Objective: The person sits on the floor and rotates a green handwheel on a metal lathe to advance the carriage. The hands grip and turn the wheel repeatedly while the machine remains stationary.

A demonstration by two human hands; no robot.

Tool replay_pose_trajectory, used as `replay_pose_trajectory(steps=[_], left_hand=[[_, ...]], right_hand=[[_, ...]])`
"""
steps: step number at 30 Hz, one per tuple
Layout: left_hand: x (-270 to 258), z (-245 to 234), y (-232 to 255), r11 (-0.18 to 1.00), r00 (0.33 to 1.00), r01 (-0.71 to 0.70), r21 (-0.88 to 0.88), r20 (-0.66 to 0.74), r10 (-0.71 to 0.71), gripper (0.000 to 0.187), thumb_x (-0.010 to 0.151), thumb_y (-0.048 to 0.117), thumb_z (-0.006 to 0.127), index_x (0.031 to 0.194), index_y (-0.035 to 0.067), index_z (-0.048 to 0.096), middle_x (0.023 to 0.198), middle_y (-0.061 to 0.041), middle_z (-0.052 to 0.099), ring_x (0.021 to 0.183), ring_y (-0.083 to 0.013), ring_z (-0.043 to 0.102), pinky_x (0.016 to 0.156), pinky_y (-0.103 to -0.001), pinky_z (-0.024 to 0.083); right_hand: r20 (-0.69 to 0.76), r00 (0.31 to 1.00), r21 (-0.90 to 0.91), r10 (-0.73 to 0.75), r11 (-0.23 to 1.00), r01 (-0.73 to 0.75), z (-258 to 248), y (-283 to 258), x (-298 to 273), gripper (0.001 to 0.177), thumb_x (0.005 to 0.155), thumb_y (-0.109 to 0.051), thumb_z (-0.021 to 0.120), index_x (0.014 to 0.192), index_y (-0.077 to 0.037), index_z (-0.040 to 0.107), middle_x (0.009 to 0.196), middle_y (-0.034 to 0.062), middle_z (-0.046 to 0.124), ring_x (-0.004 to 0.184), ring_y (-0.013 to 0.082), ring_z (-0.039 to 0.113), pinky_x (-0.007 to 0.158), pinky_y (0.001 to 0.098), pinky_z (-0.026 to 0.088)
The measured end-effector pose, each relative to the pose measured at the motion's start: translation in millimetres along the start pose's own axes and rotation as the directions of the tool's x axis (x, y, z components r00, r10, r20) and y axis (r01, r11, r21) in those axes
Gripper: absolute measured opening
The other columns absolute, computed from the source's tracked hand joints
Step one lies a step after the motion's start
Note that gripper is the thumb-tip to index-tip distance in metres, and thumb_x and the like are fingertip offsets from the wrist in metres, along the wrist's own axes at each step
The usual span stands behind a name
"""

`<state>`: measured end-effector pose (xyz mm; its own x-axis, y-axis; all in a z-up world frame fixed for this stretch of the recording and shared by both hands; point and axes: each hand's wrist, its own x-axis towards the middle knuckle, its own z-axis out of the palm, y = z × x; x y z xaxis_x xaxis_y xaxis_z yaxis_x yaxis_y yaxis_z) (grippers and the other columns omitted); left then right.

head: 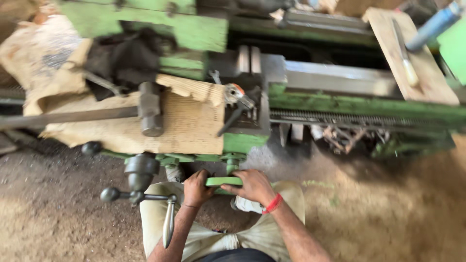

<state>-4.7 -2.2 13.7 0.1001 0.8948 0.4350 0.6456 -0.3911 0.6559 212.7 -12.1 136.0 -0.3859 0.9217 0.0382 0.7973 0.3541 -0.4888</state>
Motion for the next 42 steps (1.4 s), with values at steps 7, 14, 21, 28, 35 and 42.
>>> replay_pose_trajectory(steps=[7, 14, 21, 28, 35, 42], left_hand=[[-6, -8, -1, 1.0, 1.0, 0.003, -0.017, 0.02, -0.003, 0.034, 0.062, 0.02, 0.081, 0.086, 0.008, 0.06, 0.085, -0.014, 0.066, 0.082, -0.0391, 0.067, 0.07, -0.049, 0.053], [-9, -9, -6, 1.0, 1.0, 0.019, -0.007, 0.019, -0.019, 0.032, 0.067, 0.023, 0.079, 0.087, 0.007, 0.061, 0.085, -0.016, 0.066, 0.081, -0.0407, 0.067, 0.07, -0.051, 0.053], [-16, 2, -15, 1.0, 1.0, 0.019, -0.003, -0.01, -0.019, 0.027, 0.075, 0.026, 0.078, 0.088, 0.008, 0.061, 0.086, -0.015, 0.066, 0.081, -0.0406, 0.067, 0.069, -0.051, 0.052], [-19, 11, -27, 1.0, 0.999, 0.0, -0.011, -0.032, 0.0, 0.033, 0.07, 0.028, 0.078, 0.093, 0.01, 0.063, 0.089, -0.015, 0.067, 0.083, -0.0403, 0.067, 0.069, -0.051, 0.051], [-21, 15, -31, 0.999, 0.999, 0.043, -0.003, -0.004, -0.043, 0.036, 0.068, 0.029, 0.079, 0.094, 0.01, 0.064, 0.09, -0.014, 0.067, 0.086, -0.0396, 0.068, 0.07, -0.051, 0.051], [-23, 15, -33, 1.0, 0.999, 0.018, -0.026, -0.039, -0.019, 0.035, 0.068, 0.028, 0.078, 0.094, 0.01, 0.063, 0.091, -0.014, 0.066, 0.085, -0.0396, 0.067, 0.07, -0.051, 0.051]], right_hand=[[0.072, 0.997, 0.026, 0.029, 0.999, -0.03, -11, -21, 6, 0.055, 0.08, -0.064, 0.071, 0.1, -0.013, 0.08, 0.084, 0.0154, 0.076, 0.078, 0.0371, 0.073, 0.068, 0.0459, 0.057], [0.122, 0.989, -0.037, 0.084, 0.996, -0.08, -13, -35, 6, 0.051, 0.08, -0.062, 0.071, 0.101, -0.016, 0.079, 0.085, 0.0139, 0.078, 0.081, 0.0362, 0.074, 0.069, 0.0467, 0.057], [0.114, 0.992, -0.039, 0.053, 0.998, -0.049, -9, -35, 8, 0.053, 0.082, -0.062, 0.069, 0.104, -0.014, 0.078, 0.087, 0.0149, 0.077, 0.082, 0.0368, 0.074, 0.071, 0.0472, 0.058], [0.123, 0.99, -0.088, 0.071, 0.994, -0.061, 0, -32, 9, 0.054, 0.082, -0.062, 0.069, 0.105, -0.014, 0.078, 0.093, 0.0157, 0.077, 0.086, 0.038, 0.074, 0.073, 0.0478, 0.058], [0.136, 0.989, -0.104, 0.065, 0.993, -0.051, 4, -30, 11, 0.055, 0.083, -0.062, 0.068, 0.107, -0.014, 0.078, 0.095, 0.0156, 0.077, 0.088, 0.0384, 0.073, 0.076, 0.0482, 0.058], [0.133, 0.99, -0.109, 0.051, 0.993, -0.037, 5, -31, 13, 0.055, 0.082, -0.063, 0.067, 0.106, -0.014, 0.078, 0.095, 0.0148, 0.077, 0.088, 0.0382, 0.074, 0.075, 0.0479, 0.058]])
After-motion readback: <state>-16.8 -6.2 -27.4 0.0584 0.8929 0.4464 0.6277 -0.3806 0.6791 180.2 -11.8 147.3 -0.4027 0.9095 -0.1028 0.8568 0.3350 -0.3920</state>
